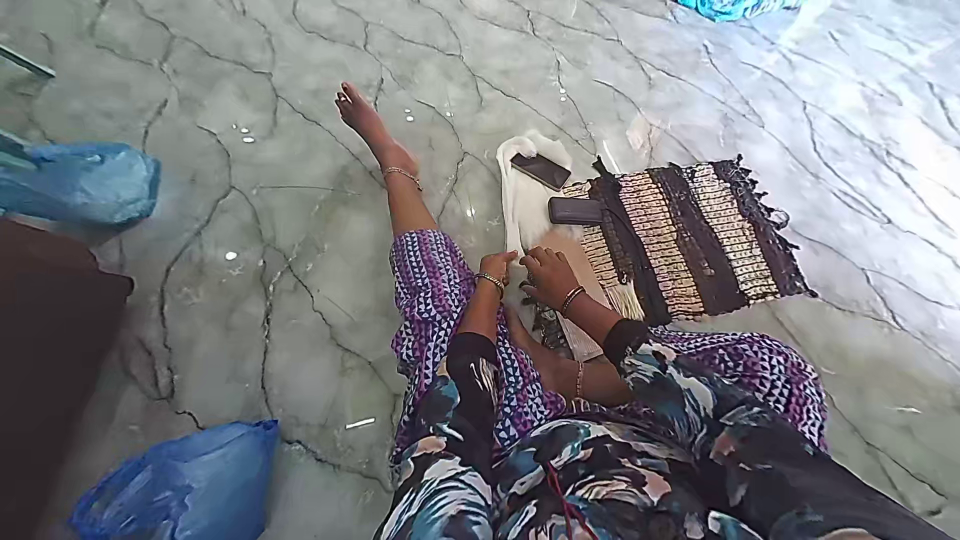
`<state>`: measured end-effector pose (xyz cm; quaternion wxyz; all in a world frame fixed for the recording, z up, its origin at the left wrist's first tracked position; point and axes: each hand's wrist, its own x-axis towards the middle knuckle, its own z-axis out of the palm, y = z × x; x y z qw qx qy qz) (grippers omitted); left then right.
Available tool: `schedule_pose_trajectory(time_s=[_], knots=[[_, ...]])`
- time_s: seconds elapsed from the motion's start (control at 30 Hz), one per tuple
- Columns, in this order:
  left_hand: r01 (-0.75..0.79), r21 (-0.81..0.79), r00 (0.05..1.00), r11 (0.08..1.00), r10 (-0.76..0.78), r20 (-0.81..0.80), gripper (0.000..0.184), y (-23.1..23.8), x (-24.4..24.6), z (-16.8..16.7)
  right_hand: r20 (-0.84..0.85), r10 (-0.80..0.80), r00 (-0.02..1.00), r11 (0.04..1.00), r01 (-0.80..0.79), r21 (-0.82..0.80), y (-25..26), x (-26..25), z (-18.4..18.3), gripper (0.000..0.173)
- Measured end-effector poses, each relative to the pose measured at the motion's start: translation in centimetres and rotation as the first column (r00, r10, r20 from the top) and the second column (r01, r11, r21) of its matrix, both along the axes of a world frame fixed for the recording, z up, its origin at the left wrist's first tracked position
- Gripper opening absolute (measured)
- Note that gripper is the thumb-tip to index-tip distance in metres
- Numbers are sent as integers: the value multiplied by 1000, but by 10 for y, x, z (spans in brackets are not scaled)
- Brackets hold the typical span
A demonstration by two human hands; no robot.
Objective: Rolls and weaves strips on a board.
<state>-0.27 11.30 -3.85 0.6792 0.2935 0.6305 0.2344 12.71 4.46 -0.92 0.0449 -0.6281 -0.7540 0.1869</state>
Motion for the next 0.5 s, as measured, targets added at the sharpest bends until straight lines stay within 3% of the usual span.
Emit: schedule_pose_trajectory(time_s=[0.13, 0.27, 0.43, 0.5], knots=[[-21, -38, 1000, 999, 22, 16, 20, 2, 0, 5, 91, 73, 993, 995, -78, 58, 10, -13, -7, 33], [4, -16, 1000, 1000, -5, -31, 22, 2, -2, 5, 55, 98, 994, 992, -102, 77, 18, -13, -5, 20], [50, 8, 994, 999, -49, -97, 25, 1, -2, 8, -146, 35, 989, 993, -50, -106, -7, -4, 6, 28], [108, 55, 982, 993, -98, -160, 29, -1, -4, 8, -319, -92, 943, 977, 24, -210, -27, 8, 6, 29]])
